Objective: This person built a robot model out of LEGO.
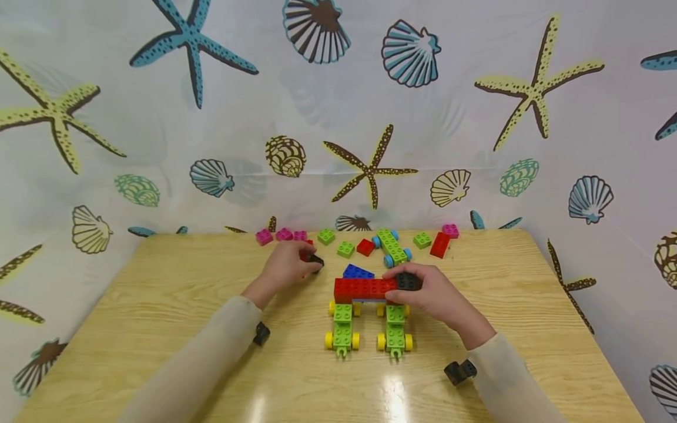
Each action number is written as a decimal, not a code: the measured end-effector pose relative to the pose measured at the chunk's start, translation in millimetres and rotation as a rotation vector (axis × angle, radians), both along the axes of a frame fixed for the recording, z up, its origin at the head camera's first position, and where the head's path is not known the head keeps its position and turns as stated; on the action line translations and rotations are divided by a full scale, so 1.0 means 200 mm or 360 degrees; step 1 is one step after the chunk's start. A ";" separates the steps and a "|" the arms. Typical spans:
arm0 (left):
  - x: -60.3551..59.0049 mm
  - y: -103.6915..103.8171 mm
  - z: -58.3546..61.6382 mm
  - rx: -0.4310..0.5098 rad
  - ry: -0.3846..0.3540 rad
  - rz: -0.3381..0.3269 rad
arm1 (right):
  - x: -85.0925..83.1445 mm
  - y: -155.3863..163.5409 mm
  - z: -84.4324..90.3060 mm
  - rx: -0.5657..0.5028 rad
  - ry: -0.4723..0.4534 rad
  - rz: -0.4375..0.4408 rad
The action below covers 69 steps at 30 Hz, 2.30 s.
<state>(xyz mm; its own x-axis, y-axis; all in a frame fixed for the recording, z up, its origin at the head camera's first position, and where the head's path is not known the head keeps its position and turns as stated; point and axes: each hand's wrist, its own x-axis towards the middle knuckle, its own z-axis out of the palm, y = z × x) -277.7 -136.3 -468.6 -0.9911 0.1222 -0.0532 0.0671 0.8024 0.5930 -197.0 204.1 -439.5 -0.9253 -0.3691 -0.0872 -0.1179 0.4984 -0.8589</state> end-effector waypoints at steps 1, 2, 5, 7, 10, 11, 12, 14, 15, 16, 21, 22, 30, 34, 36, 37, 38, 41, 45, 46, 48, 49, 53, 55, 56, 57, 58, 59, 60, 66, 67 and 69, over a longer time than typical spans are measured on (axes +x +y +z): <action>0.00 0.00 0.00 -0.0031 0.0012 -0.0010 | 0.00 0.00 0.00 0.0001 0.0002 -0.0001; 0.00 0.00 0.00 -0.0060 0.0021 -0.0016 | 0.00 0.00 0.00 0.0002 0.0003 -0.0003; 0.01 0.01 0.00 -0.0134 0.0043 -0.0027 | 0.00 0.00 0.00 0.0008 0.0000 -0.0011; 0.02 0.01 0.00 -0.0167 0.0051 -0.0034 | 0.00 0.00 0.00 0.0009 0.0000 -0.0012; 0.02 0.01 0.01 -0.0181 0.0039 -0.0038 | 0.00 0.00 0.00 0.0011 -0.0001 -0.0013; 0.02 0.01 0.01 -0.0176 0.0036 -0.0043 | 0.00 0.00 0.00 0.0010 -0.0001 -0.0012; 0.02 0.00 0.01 -0.0167 0.0030 -0.0050 | 0.00 0.00 0.00 0.0011 0.0000 -0.0011; 0.03 -0.01 0.02 -0.0129 0.0020 -0.0063 | 0.00 0.00 0.00 0.0011 0.0000 -0.0010; 0.03 -0.01 0.03 -0.0100 0.0020 -0.0072 | 0.00 0.00 0.00 0.0012 0.0001 -0.0009; 0.03 -0.02 0.04 -0.0068 0.0027 -0.0086 | 0.00 0.00 0.00 0.0011 0.0000 -0.0009; 0.06 -0.06 0.07 0.0182 0.0084 -0.0134 | 0.00 0.00 0.00 0.0013 -0.0005 -0.0004; 0.07 -0.07 0.08 0.0231 0.0098 -0.0145 | 0.00 0.00 0.01 0.0016 -0.0008 -0.0002; 0.19 -0.10 0.18 0.0512 0.0132 -0.0188 | -0.01 -0.01 0.03 0.0029 0.0037 0.0044; 0.25 -0.12 0.21 0.0617 0.0084 -0.0193 | -0.02 -0.03 0.05 0.0072 0.0053 0.0085; 0.28 -0.13 0.23 0.0674 0.0063 -0.0195 | -0.03 -0.05 0.06 0.0102 0.0058 0.0109; 0.30 -0.13 0.23 0.0689 0.0055 -0.0198 | -0.03 -0.06 0.06 0.0108 0.0060 0.0123; 0.31 -0.14 0.24 0.0711 0.0044 -0.0199 | -0.03 -0.07 0.06 0.0119 0.0065 0.0135; 0.35 -0.15 0.27 0.0778 -0.0007 -0.0189 | -0.04 -0.09 0.07 0.0138 0.0076 0.0169; 0.39 -0.15 0.30 0.0821 -0.0048 -0.0194 | -0.04 -0.13 0.09 0.0135 0.0105 0.0203; 0.39 -0.15 0.30 0.0813 -0.0042 -0.0199 | -0.05 -0.14 0.09 0.0131 0.0114 0.0210; 0.39 -0.15 0.30 0.0793 -0.0031 -0.0213 | -0.05 -0.15 0.09 0.0117 0.0111 0.0215; 0.39 -0.15 0.30 0.0778 -0.0032 -0.0211 | -0.05 -0.16 0.08 0.0113 0.0102 0.0210; 0.39 -0.16 0.28 0.0741 -0.0028 -0.0230 | -0.05 -0.16 0.06 0.0087 0.0079 0.0190; 0.38 -0.16 0.27 0.0747 -0.0035 -0.0240 | -0.05 -0.16 0.05 0.0075 0.0076 0.0177; 0.38 -0.16 0.27 0.0757 -0.0042 -0.0243 | -0.05 -0.16 0.04 0.0072 0.0078 0.0173; 0.38 -0.16 0.26 0.0764 -0.0053 -0.0244 | -0.05 -0.16 0.04 0.0072 0.0076 0.0168; 0.38 -0.16 0.26 0.0776 -0.0066 -0.0250 | -0.05 -0.16 0.03 0.0072 0.0074 0.0165; 0.39 -0.16 0.26 0.0790 -0.0081 -0.0259 | -0.05 -0.16 0.03 0.0074 0.0071 0.0161; 0.39 -0.16 0.26 0.0801 -0.0097 -0.0275 | -0.05 -0.16 0.03 0.0076 0.0066 0.0157; 0.40 -0.13 0.27 0.0815 -0.0163 -0.0393 | -0.05 -0.16 0.03 0.0080 0.0051 0.0141; 0.40 -0.12 0.27 0.0804 -0.0165 -0.0404 | -0.04 -0.16 0.03 0.0079 0.0052 0.0139; 0.40 -0.11 0.27 0.0774 -0.0168 -0.0418 | -0.04 -0.16 0.04 0.0079 0.0050 0.0135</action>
